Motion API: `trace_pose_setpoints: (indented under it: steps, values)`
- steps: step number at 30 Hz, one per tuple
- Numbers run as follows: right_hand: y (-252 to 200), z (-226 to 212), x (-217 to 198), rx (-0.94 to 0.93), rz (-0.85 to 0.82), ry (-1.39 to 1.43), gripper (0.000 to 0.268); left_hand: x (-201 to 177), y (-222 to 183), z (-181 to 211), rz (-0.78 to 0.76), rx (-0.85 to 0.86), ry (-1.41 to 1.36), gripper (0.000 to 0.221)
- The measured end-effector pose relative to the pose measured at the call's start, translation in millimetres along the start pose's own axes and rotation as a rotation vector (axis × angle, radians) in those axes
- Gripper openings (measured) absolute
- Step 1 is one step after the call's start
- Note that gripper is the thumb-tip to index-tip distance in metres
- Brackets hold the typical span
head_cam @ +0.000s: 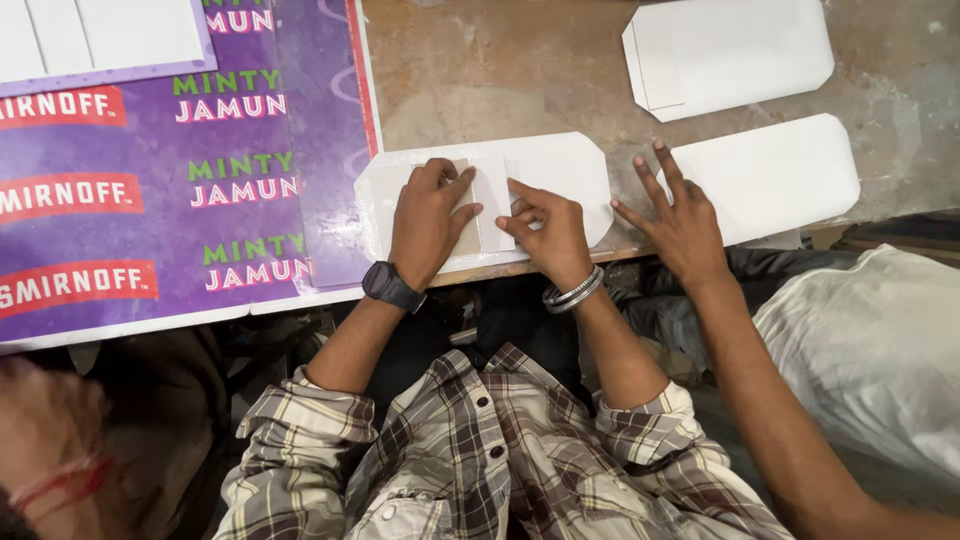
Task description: The person assembles small white cardboard boxes by folding the flaps and inserting a brown cardboard insert. They then place a purple printed wrapper over the assembled box. The process is repeated for multiple units on a cluttered workbench.
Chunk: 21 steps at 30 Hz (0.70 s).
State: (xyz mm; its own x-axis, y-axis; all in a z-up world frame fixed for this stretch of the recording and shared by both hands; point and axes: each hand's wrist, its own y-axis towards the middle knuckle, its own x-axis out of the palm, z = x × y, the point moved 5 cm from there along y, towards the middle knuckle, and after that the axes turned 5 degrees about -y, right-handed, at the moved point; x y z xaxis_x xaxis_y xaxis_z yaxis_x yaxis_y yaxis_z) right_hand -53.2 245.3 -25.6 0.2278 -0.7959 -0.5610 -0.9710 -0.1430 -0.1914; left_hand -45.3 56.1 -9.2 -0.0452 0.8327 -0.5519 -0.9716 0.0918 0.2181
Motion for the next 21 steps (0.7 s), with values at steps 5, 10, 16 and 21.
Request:
trace_pose_setpoints:
  steps: [5,10,16,21]
  values:
    - [2.8,-0.1,-0.6,0.004,-0.007,-0.002,0.057,2.0,1.7,3.0,-0.019,0.043,0.068,0.045]
    - [5.4,-0.6,-0.7,0.022,-0.021,-0.003,0.058,5.0,3.7,1.0,-0.042,0.035,0.105,0.045]
    - [4.3,-4.8,-2.0,-0.05,0.005,-0.041,0.057,7.5,4.6,-1.4,-0.048,0.018,0.109,0.045]
    - [0.8,-14.3,-6.1,-0.17,0.07,-0.132,0.056,8.7,4.8,-1.6,-0.06,0.001,0.111,0.045]
